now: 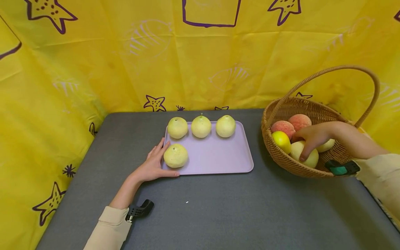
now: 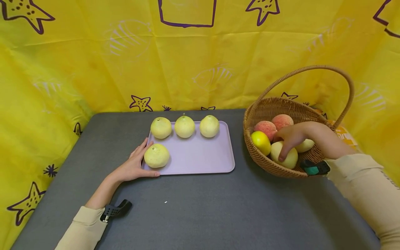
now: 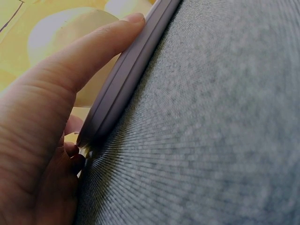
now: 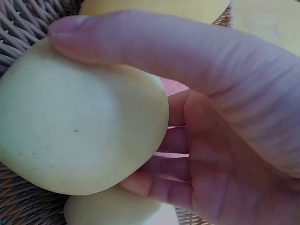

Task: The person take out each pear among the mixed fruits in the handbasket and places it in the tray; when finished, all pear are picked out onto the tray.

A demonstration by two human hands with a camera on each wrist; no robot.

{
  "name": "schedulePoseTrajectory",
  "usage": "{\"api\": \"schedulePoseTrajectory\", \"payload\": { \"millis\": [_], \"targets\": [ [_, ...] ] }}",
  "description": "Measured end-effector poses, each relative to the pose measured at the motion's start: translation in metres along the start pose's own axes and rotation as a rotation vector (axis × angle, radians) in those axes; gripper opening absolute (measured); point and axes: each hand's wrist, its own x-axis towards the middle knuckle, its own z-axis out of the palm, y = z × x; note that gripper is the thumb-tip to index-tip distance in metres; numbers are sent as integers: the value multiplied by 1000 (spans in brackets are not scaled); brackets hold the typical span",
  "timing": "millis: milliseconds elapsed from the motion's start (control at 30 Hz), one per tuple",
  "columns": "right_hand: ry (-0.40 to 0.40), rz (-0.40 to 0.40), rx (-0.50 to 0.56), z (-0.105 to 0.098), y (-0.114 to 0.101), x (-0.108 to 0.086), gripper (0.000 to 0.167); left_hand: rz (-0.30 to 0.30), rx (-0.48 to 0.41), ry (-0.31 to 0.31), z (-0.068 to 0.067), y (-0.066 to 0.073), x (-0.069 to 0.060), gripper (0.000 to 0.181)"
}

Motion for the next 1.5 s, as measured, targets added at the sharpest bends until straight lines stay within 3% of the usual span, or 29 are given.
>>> {"api": "schedulePoseTrajectory", "payload": {
  "millis": [167, 500, 667, 833, 967, 1200, 1333, 1500],
  "targets": [
    [-1, -3, 24, 0, -3, -6, 49, 9, -2, 3, 1, 0, -1, 125],
    [98, 54, 87, 2, -6, -25, 54, 30, 16, 21, 1, -1, 0, 123],
    [215, 84, 31, 5, -6, -34, 65, 22, 20, 18, 1, -1, 0, 124],
    [347, 53, 52, 10, -7, -43, 70, 20, 19, 14, 1, 0, -1, 124],
    [421, -3, 61, 16, -8, -51, 68, 16, 13, 11, 0, 1, -2, 124],
    [591, -41, -64, 27, -12, -58, 62, 24, 13, 13, 0, 1, -2, 123],
    [659, -46, -29, 30, -18, -59, 65, 15, 13, 8, 0, 1, -1, 123],
    [680, 40, 63, 32, -26, -59, 67, 10, 15, 3, 0, 2, -1, 123]
  ]
}}
